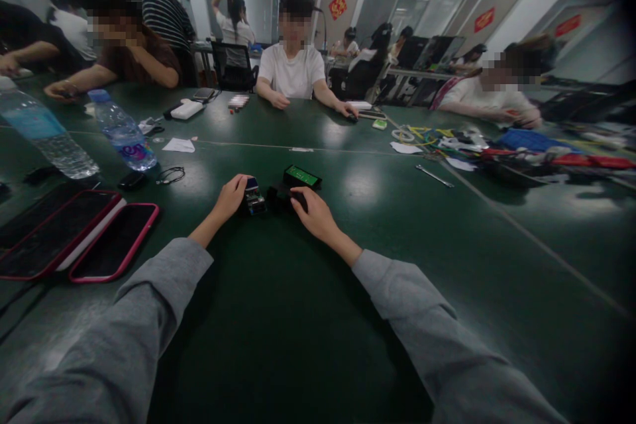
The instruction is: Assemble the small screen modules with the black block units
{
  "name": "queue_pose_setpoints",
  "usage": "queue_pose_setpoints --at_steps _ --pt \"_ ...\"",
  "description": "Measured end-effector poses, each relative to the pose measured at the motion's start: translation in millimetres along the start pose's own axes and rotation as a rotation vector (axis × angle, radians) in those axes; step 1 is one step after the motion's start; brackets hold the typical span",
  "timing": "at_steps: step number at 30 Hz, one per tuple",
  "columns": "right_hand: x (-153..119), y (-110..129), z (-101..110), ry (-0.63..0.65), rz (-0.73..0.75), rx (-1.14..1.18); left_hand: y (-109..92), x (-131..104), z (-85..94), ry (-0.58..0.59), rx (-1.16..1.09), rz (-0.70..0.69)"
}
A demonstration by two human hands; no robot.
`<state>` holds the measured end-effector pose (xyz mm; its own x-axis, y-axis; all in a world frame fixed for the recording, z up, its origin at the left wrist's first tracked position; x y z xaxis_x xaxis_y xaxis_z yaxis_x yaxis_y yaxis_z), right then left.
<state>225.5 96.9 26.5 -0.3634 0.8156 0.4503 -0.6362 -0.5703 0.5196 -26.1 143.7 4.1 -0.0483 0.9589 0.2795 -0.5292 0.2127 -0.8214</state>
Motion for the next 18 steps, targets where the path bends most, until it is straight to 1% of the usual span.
queue_pose_setpoints --at_steps 13,18 --pt "0.8 -0.9 -0.3 -0.005 0.015 0.002 1.3 0.8 -0.3 0.000 0.018 -0.036" --pt "1.1 1.4 0.0 0.011 0.026 -0.002 2.2 1.0 -0.4 0.008 0.022 -0.014"
Point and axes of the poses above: each hand's wrist, its own x-axis towards the middle knuckle, its own z-axis out of the back of the hand, y = z × x, the point moved 4 cm from there along x, towards the middle knuckle
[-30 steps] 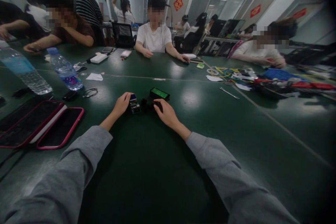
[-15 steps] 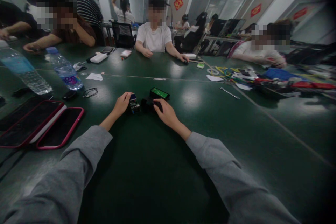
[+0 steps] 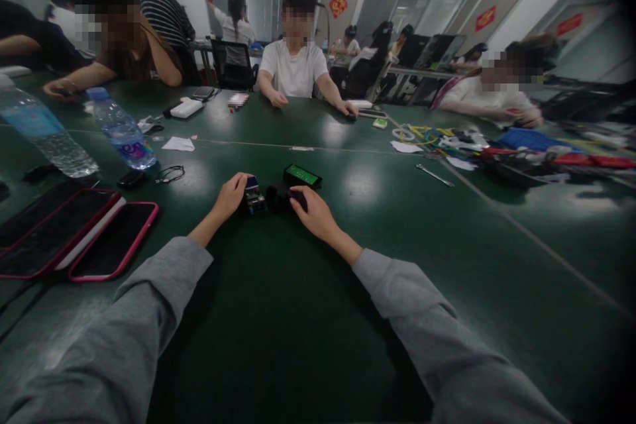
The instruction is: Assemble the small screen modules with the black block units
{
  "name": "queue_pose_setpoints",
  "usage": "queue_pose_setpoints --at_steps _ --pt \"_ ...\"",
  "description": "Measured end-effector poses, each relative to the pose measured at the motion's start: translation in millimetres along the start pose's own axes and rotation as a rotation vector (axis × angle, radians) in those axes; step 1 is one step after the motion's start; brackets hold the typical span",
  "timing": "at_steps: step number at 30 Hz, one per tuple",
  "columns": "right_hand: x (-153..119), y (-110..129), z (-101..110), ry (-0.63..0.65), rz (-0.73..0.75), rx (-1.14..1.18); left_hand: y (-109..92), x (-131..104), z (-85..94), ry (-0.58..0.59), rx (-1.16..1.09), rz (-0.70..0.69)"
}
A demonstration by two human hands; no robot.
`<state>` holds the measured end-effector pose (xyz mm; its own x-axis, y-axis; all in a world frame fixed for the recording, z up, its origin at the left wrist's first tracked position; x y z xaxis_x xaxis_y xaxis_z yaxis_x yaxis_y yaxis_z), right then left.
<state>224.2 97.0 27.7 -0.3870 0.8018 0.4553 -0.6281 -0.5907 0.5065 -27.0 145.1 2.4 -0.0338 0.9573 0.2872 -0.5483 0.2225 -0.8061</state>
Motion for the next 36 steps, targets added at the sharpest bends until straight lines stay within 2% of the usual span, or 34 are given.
queue_pose_setpoints --at_steps 7,16,36 --pt "-1.6 6.0 0.7 0.037 0.043 -0.032 2.0 0.3 -0.7 -0.009 -0.004 0.002" --pt "-0.4 7.4 0.5 0.004 0.067 -0.053 0.1 1.0 -0.8 -0.013 0.002 0.001" --pt "-1.5 9.4 -0.2 0.051 0.051 -0.055 -0.3 0.0 -0.2 -0.004 -0.009 0.001"
Point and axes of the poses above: each hand's wrist, its own x-axis towards the middle knuckle, its own z-axis out of the back of the hand, y = z × x, the point moved 4 cm from there along x, towards the middle knuckle
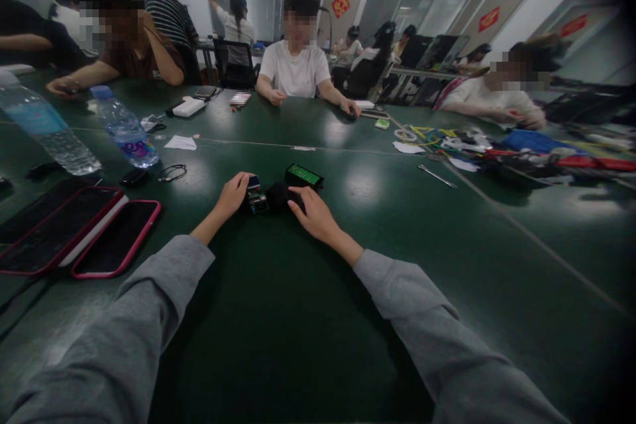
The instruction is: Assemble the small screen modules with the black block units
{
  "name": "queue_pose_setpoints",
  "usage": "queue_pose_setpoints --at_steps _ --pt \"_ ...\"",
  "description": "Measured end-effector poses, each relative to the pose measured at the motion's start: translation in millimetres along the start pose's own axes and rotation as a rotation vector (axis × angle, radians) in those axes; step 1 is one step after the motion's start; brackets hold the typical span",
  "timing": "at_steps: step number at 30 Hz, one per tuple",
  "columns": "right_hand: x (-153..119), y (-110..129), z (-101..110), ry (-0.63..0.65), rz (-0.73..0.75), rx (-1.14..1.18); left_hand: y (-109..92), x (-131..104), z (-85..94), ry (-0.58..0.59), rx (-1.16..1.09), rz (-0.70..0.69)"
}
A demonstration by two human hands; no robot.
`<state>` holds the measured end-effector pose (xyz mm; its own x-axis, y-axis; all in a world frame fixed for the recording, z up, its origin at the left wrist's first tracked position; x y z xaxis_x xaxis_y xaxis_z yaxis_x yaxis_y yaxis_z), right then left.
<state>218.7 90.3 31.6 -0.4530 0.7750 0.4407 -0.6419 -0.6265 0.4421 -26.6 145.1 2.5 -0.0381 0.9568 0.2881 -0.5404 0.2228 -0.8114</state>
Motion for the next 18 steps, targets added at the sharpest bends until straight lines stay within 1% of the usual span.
queue_pose_setpoints --at_steps 10,18 --pt "0.0 0.7 -0.8 0.011 0.014 -0.007 -1.8 0.2 -0.1 -0.002 0.001 0.002" --pt "-0.7 -0.1 1.0 0.001 -0.014 0.034 -1.7 -0.7 0.5 0.001 -0.009 0.002"
Point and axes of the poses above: each hand's wrist, its own x-axis towards the middle knuckle, its own z-axis out of the back of the hand, y = z × x, the point moved 4 cm from there along x, towards the middle knuckle
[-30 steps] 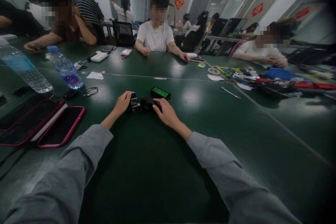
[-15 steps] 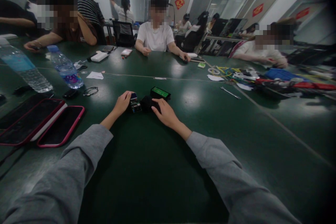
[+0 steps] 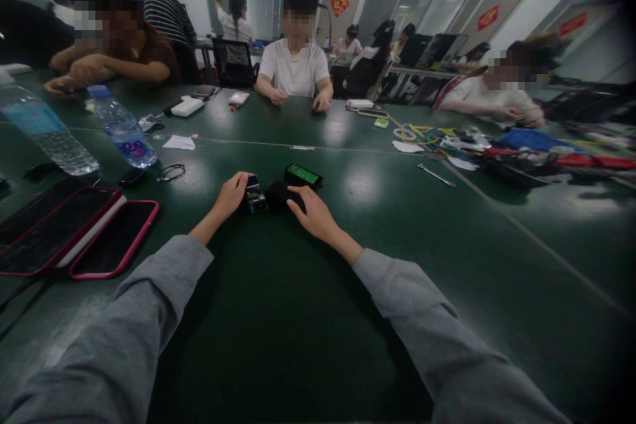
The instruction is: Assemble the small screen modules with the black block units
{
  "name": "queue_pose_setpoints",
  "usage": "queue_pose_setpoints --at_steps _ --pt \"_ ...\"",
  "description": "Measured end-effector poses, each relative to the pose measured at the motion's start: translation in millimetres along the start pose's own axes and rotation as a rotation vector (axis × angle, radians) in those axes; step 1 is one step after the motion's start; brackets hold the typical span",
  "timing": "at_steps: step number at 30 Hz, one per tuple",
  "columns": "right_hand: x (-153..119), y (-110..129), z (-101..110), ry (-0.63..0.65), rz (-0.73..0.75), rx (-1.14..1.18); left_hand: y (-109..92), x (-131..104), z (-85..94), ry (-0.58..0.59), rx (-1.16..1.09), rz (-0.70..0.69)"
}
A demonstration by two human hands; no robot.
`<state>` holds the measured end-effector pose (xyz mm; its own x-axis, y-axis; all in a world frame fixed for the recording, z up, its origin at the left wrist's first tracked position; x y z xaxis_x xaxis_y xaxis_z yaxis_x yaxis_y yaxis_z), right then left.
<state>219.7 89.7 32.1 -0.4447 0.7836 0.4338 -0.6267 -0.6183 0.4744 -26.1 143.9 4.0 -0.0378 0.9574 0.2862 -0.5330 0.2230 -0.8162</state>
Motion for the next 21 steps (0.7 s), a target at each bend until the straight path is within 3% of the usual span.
queue_pose_setpoints --at_steps 21 --pt "0.1 3.9 3.5 -0.046 0.034 -0.002 -3.5 -1.3 1.3 0.011 0.015 -0.006"
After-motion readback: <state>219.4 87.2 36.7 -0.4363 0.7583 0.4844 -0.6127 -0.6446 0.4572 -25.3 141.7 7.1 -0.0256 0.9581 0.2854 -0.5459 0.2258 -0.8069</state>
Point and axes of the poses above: each hand's wrist, its own x-axis towards the middle knuckle, its own z-axis out of the back of the hand, y = z × x, the point moved 4 cm from there along x, towards the middle knuckle
